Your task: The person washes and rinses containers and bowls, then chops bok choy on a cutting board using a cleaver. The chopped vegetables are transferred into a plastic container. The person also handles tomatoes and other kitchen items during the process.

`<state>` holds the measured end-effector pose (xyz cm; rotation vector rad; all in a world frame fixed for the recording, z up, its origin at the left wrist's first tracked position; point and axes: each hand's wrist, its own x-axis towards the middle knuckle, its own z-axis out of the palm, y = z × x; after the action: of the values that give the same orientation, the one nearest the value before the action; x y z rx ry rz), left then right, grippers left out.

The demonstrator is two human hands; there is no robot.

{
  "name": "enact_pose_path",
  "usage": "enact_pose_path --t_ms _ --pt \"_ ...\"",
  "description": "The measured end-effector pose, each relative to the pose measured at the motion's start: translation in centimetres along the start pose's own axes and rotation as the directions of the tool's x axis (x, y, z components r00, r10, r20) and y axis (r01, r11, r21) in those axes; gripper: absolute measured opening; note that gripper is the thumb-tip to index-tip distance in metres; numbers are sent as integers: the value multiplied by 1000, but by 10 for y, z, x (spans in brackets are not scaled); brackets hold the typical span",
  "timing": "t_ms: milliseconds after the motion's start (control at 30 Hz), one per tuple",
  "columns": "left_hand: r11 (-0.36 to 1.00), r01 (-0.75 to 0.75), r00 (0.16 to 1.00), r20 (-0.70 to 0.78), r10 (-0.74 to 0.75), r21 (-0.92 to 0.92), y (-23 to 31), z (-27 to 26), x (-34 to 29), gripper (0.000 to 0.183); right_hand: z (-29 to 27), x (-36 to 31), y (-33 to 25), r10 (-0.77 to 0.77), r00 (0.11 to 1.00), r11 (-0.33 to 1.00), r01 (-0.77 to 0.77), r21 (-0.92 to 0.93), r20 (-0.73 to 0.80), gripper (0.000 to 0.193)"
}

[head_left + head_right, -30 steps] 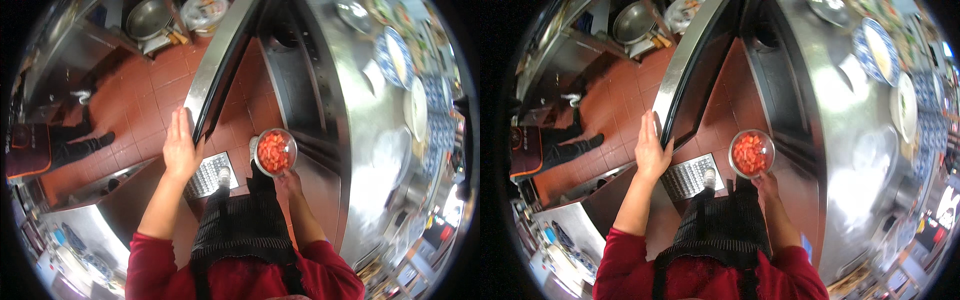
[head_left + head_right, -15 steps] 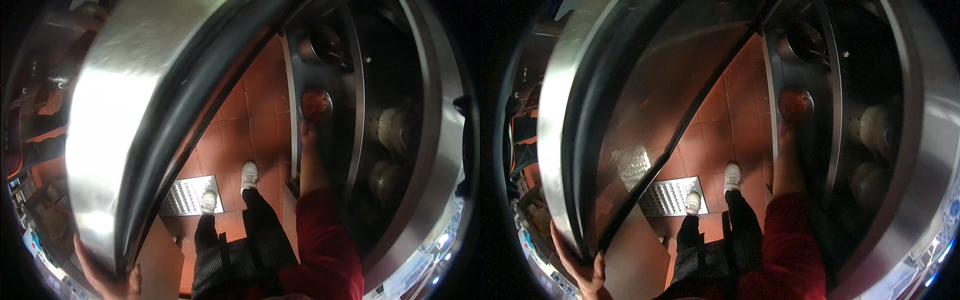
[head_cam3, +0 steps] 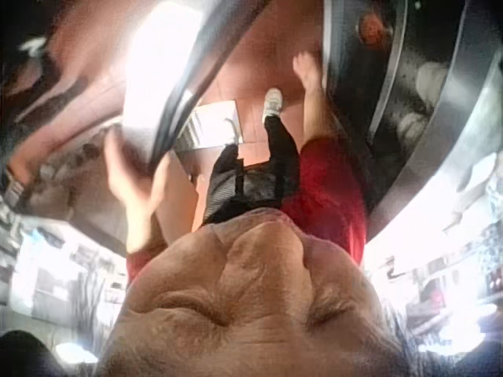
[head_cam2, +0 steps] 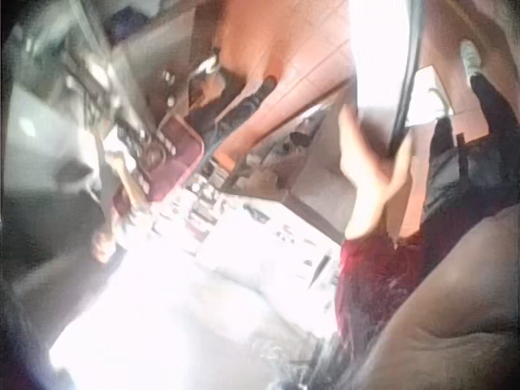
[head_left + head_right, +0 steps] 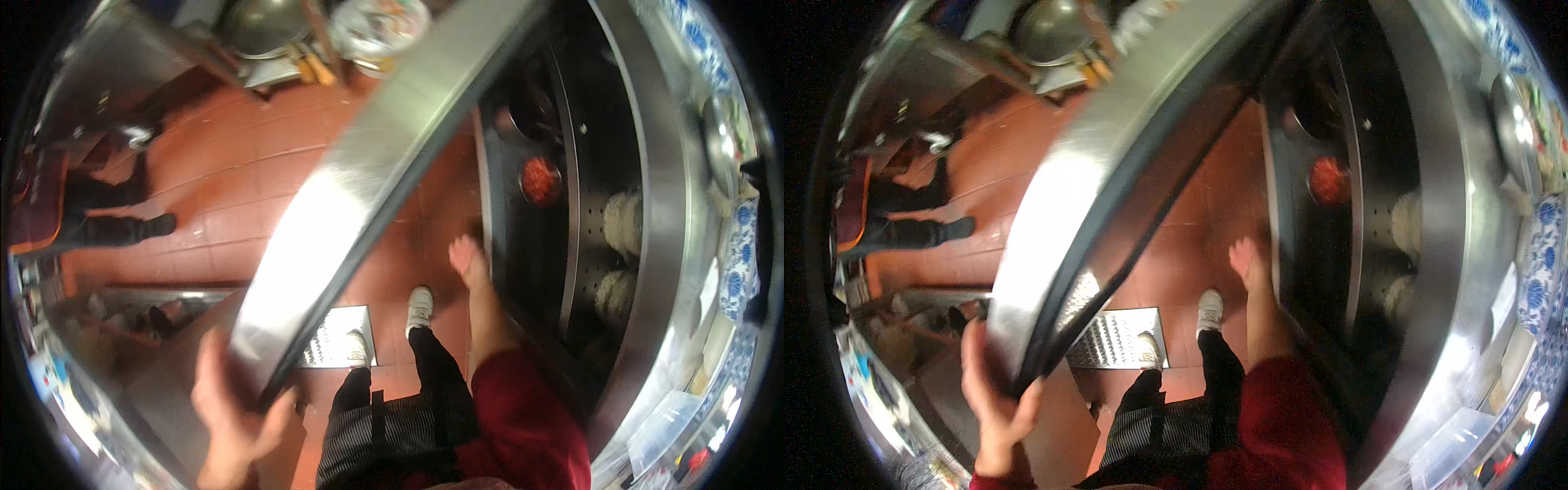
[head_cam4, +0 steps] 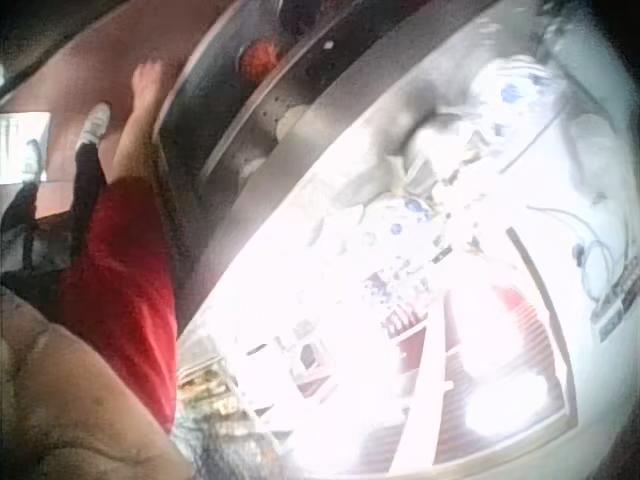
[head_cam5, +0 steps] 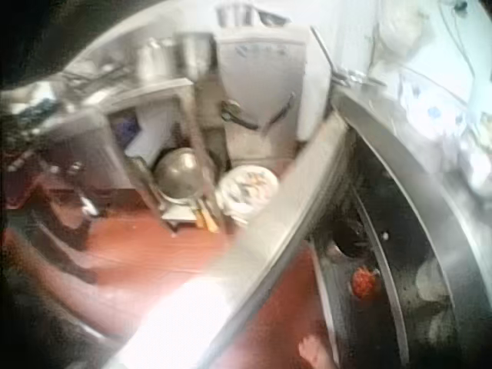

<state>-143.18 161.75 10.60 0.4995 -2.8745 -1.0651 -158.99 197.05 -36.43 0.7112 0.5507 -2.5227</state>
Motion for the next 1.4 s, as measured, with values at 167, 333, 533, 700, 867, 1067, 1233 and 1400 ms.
enact_pose_path --t_ms 167,333,533,700,867,1067,1233,1400 --pt "943 -312 932 -157 327 114 23 26 0 72 1 -172 118 46 862 301 -495 -816 -506 31" --pt "940 -270 962 -99 255 -207 69 74 -62 78 62 -338 158 382 860 -118 -319 -940 -339 30" --pt "877 -286 955 -36 295 -385 38 41 -230 69 149 -444 153 410 839 -168 -315 -934 -357 30" --pt "839 404 850 488 -197 -364 -54 21 -434 70 138 -470 177 534 798 -282 -144 -949 -280 25" --pt "534 727 686 500 -528 -433 -64 57 -621 70 155 -490 210 767 630 -487 444 -752 -125 31" --pt "291 712 686 546 -481 -639 -78 104 -745 70 243 -597 301 882 426 -366 352 -861 -200 36" --pt "186 634 734 509 -449 -751 -115 125 -846 69 293 -724 428 950 290 -189 238 -953 -116 52" --pt "110 551 769 452 -452 -827 -148 140 -957 68 299 -809 545 940 324 -116 12 -993 -106 56"
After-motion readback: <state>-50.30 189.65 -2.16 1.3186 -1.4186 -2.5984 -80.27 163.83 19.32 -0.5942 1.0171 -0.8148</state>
